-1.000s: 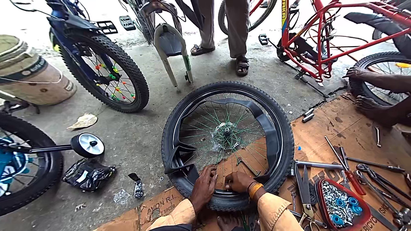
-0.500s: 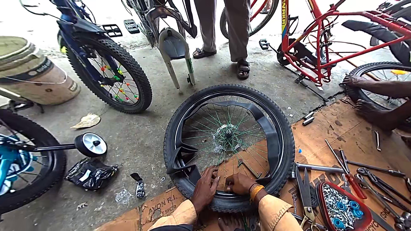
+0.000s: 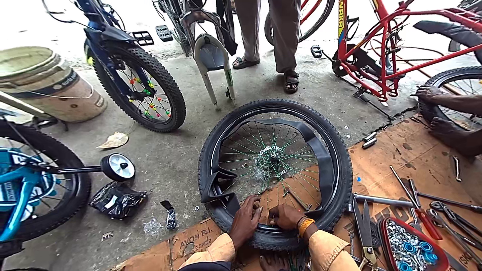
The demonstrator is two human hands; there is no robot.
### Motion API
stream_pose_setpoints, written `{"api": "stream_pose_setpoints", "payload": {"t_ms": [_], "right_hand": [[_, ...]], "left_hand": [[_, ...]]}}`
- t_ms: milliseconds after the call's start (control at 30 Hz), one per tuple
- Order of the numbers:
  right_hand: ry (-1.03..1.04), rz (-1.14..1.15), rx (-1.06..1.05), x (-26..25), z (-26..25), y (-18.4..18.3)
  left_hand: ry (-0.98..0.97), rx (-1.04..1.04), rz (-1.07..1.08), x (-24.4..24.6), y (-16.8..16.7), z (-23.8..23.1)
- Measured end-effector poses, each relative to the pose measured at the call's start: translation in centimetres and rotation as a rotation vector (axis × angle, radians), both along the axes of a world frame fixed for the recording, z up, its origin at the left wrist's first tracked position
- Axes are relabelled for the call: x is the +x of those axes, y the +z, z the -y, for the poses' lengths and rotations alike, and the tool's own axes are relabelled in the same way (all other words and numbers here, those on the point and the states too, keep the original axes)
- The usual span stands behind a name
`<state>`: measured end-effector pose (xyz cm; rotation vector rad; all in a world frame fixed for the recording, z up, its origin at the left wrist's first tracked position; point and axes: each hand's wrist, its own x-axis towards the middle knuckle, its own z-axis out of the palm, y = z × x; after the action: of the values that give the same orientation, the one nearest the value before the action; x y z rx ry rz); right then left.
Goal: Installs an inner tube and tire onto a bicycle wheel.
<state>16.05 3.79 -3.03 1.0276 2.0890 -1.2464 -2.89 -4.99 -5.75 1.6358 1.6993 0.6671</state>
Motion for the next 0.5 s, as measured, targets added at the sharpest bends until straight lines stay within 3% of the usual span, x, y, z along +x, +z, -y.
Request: {"api": "stream_pose_setpoints", "payload": {"t_ms": [133, 267, 367, 500], "right_hand": [[0.006, 0.098, 0.067, -0.48, 0.51, 0.09], [0.023, -0.027, 0.023, 0.24, 0.20, -0.15], [0.024, 0.099, 0.081, -0.39, 0.66, 0.25], [0.034, -0.016, 0.039, 0.12, 0.29, -0.07]], "left_hand": [[-0.004, -0.006, -0.009, 0.07, -0.12, -0.06], [0.000, -0.023, -0.002, 0.07, 0.11, -0.06], [-0.001, -0.020, -0.007, 0.07, -0.09, -0.06], [-0.001, -0.027, -0.010, -0.06, 0.01, -0.08]]}}
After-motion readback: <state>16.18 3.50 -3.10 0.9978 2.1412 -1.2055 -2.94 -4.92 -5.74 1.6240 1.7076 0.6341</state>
